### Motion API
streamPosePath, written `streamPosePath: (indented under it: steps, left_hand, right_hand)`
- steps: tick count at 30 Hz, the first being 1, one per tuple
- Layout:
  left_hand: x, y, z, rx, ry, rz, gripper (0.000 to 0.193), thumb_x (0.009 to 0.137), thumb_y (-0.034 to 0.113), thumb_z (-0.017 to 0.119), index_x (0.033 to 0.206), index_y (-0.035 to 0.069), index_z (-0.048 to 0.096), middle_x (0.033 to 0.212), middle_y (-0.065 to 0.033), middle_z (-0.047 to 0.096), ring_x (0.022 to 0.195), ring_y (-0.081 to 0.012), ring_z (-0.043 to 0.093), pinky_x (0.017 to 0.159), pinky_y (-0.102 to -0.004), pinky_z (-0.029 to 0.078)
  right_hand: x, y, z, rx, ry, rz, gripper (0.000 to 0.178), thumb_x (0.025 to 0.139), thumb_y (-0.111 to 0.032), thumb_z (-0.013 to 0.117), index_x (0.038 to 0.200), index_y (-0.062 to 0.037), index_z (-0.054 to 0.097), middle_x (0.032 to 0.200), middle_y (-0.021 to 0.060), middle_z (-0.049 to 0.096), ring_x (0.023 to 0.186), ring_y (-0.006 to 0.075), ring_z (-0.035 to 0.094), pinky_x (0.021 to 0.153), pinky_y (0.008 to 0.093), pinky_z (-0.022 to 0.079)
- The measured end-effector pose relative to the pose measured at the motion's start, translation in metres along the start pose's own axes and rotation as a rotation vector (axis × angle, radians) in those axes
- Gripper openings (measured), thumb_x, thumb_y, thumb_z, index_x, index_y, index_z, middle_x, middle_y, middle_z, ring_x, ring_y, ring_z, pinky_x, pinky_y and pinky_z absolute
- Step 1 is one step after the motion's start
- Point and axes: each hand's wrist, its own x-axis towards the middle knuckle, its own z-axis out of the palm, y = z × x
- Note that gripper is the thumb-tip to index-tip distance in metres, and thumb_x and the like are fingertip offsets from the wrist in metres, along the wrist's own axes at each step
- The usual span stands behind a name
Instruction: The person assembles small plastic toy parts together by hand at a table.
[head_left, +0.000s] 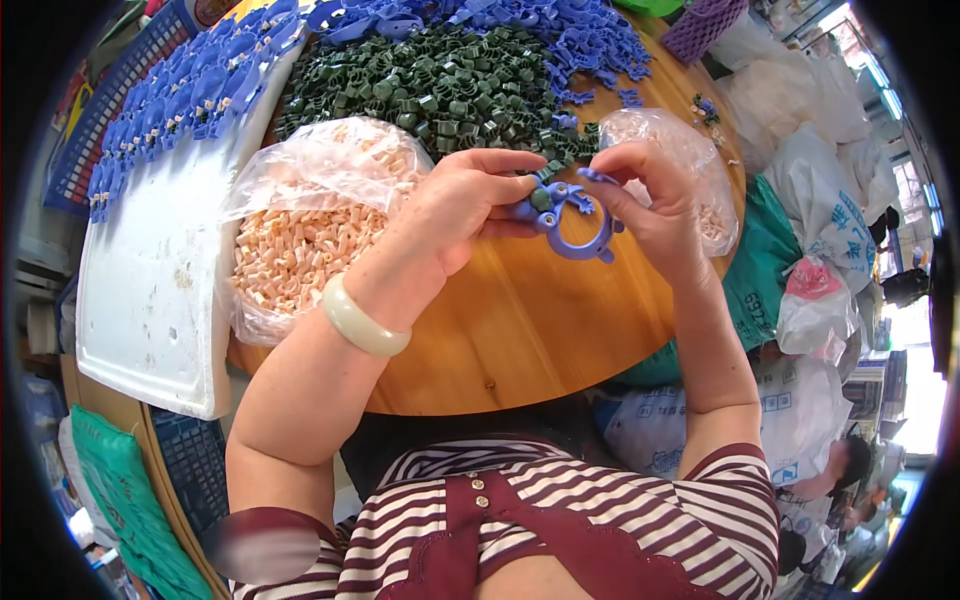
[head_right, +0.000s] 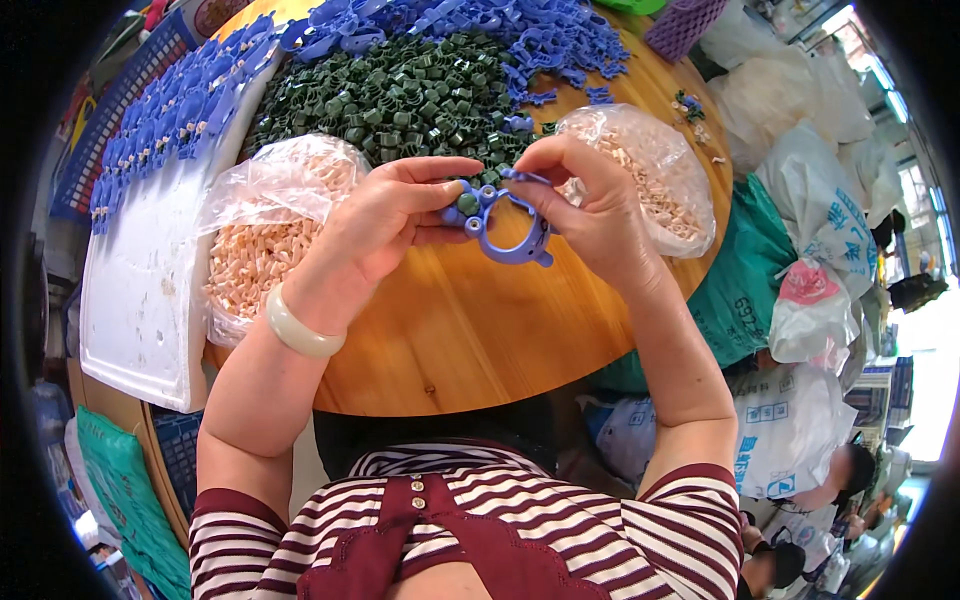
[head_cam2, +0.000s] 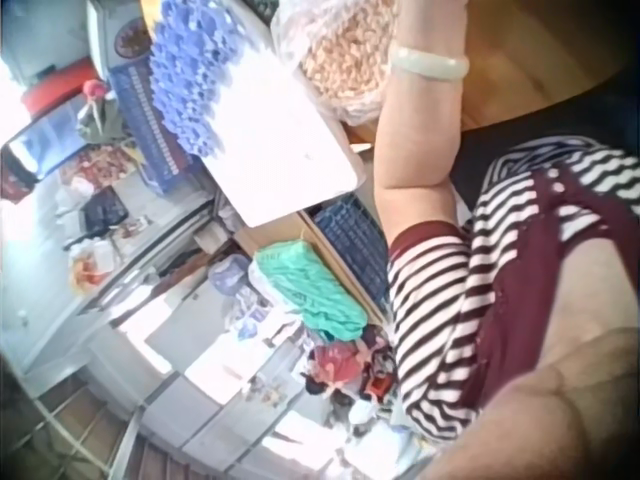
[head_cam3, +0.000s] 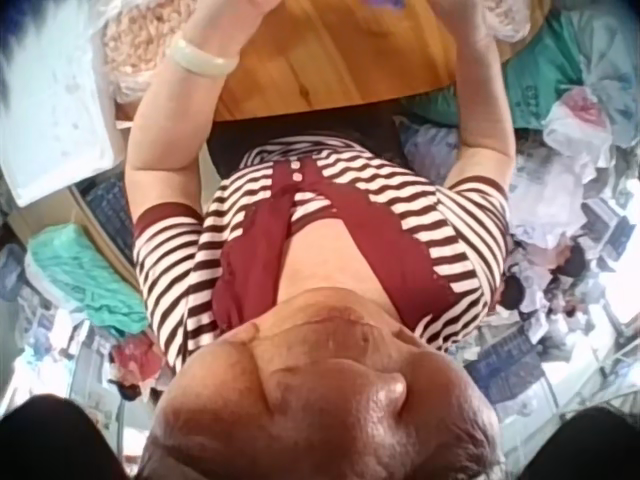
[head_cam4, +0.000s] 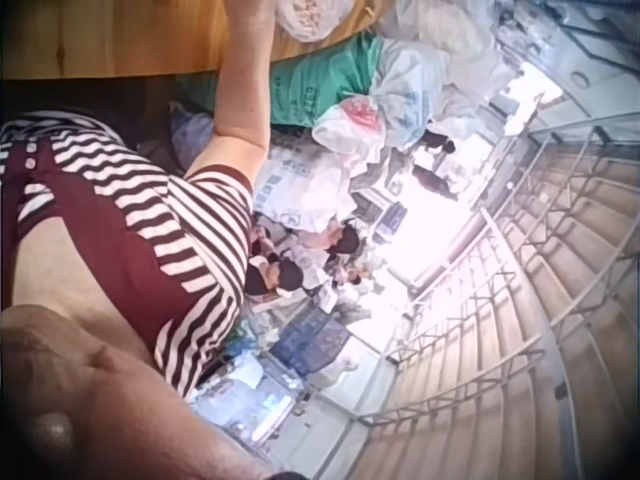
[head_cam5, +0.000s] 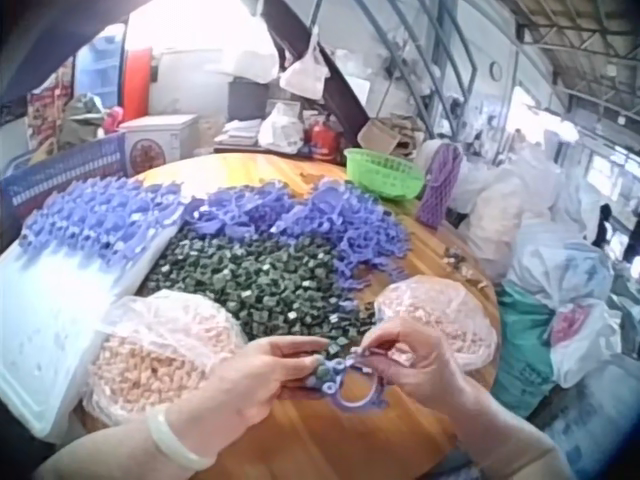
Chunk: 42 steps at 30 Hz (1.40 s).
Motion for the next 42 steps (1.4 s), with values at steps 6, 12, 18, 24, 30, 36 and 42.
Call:
streamPosePath:
  steps: [6, 12, 18, 24, 30, 36, 42]
  left_hand:
    - [0.0, 0.0, 0.001, 0.006, 0.002, -0.002, 0.026, 0.089, 0.003, 0.05, 0.113, -0.002, 0.057, 0.089, -0.009, 0.064, 0.078, -0.0178, 0.065, 0.075, -0.034, 0.057]
    - [0.0, 0.0, 0.003, 0.033, 0.02, 0.002, 0.026, 0.089, 0.003, 0.05, 0.113, -0.001, 0.057, 0.088, -0.0082, 0.064, 0.077, -0.0164, 0.065, 0.074, -0.0327, 0.057]
    - [0.0, -0.001, 0.004, 0.044, 0.04, -0.012, 0.026, 0.089, 0.003, 0.05, 0.113, -0.001, 0.057, 0.088, -0.0081, 0.064, 0.077, -0.0166, 0.065, 0.074, -0.0323, 0.057]
    - [0.0, -0.003, 0.001, 0.057, 0.032, -0.012, 0.027, 0.088, 0.004, 0.051, 0.114, 0.0, 0.057, 0.089, -0.0081, 0.065, 0.078, -0.017, 0.065, 0.073, -0.0327, 0.056]
    - [0.0, -0.001, 0.002, 0.055, -0.001, 0.002, 0.029, 0.087, 0.005, 0.052, 0.115, -0.003, 0.055, 0.089, -0.0088, 0.063, 0.077, -0.0167, 0.063, 0.073, -0.0335, 0.056]
    - [0.001, -0.001, -0.001, 0.049, -0.012, 0.009, 0.03, 0.087, 0.003, 0.051, 0.115, -0.006, 0.053, 0.088, -0.0104, 0.063, 0.075, -0.0173, 0.063, 0.071, -0.0333, 0.056]
    - [0.0, -0.002, -0.001, 0.046, -0.008, 0.013, 0.03, 0.087, 0.004, 0.051, 0.116, -0.006, 0.052, 0.088, -0.01, 0.063, 0.075, -0.0166, 0.063, 0.071, -0.0324, 0.056]
  right_hand:
    - [-0.003, 0.007, 0.001, -0.115, -0.025, -0.128, 0.013, 0.078, -0.001, 0.068, 0.089, -0.0033, 0.062, 0.084, 0.0016, 0.061, 0.077, 0.0099, 0.057, 0.069, 0.0233, 0.046]
    - [-0.006, 0.014, -0.01, 0.176, 0.063, 0.187, 0.009, 0.084, -0.006, 0.064, 0.093, -0.0037, 0.064, 0.085, -0.0019, 0.06, 0.073, 0.0024, 0.054, 0.061, 0.0176, 0.044]
    - [-0.007, 0.017, -0.016, 0.323, 0.082, 0.266, 0.018, 0.087, -0.005, 0.059, 0.105, -0.0046, 0.062, 0.083, -0.0026, 0.058, 0.073, 0.0039, 0.056, 0.064, 0.0187, 0.047]
    - [-0.019, 0.03, -0.017, 0.198, 0.043, 0.244, 0.016, 0.088, 0.0, 0.053, 0.103, -0.0032, 0.06, 0.087, 0.0007, 0.06, 0.078, 0.0071, 0.059, 0.071, 0.0225, 0.05]
    - [-0.051, 0.056, -0.026, 0.037, -0.008, 0.255, 0.02, 0.081, 0.01, 0.052, 0.098, -0.0017, 0.056, 0.094, 0.005, 0.061, 0.089, 0.0124, 0.06, 0.08, 0.0258, 0.049]
    - [-0.058, 0.041, -0.025, -0.277, -0.042, 0.129, 0.026, 0.074, 0.009, 0.057, 0.097, -0.0018, 0.055, 0.092, 0.0113, 0.06, 0.086, 0.0229, 0.061, 0.078, 0.0299, 0.049]
    - [-0.057, 0.022, -0.026, -0.487, -0.132, 0.033, 0.026, 0.075, 0.001, 0.061, 0.101, -0.0011, 0.054, 0.093, 0.0135, 0.06, 0.089, 0.0274, 0.059, 0.078, 0.0335, 0.047]
